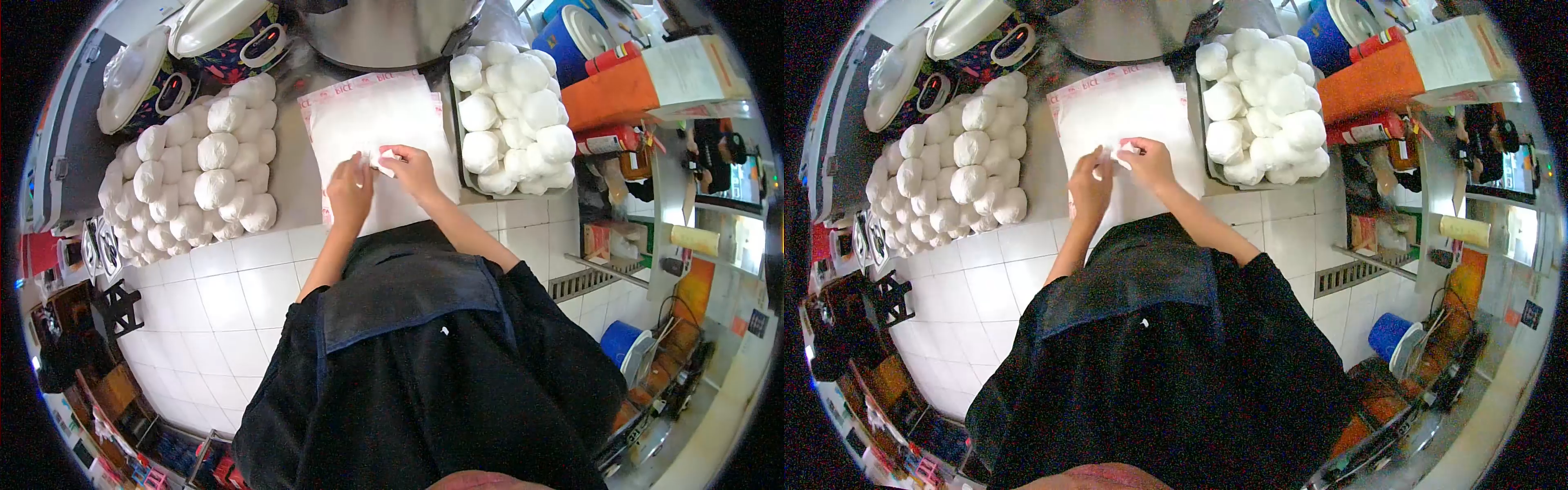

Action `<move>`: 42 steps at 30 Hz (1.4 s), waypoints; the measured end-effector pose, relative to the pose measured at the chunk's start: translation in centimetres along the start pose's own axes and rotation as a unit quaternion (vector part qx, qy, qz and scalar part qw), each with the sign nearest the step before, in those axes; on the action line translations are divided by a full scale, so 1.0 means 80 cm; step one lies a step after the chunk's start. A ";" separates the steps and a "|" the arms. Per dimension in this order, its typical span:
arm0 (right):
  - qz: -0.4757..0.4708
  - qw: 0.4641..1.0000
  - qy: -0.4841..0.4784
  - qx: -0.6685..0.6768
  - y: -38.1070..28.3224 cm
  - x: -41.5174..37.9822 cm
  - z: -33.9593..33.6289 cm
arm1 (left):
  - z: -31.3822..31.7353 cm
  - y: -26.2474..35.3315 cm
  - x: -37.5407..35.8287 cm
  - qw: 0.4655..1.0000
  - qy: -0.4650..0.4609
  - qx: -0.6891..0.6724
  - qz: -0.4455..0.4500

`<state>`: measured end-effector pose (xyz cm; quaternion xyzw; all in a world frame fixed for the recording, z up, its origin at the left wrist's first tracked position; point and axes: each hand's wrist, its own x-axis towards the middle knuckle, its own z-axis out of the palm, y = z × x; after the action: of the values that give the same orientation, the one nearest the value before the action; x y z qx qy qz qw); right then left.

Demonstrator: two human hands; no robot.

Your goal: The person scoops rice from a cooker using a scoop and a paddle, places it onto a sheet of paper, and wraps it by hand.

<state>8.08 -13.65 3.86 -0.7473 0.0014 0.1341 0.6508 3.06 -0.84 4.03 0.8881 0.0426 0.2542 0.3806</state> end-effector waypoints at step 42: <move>-0.392 0.879 0.062 -0.263 -0.160 0.150 0.350 | -0.206 -0.069 0.064 0.929 0.325 -0.053 -0.169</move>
<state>16.36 17.64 10.61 -0.8371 -0.2865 -0.1833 0.4285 0.22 15.23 11.86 0.7153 0.2997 0.4625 0.4298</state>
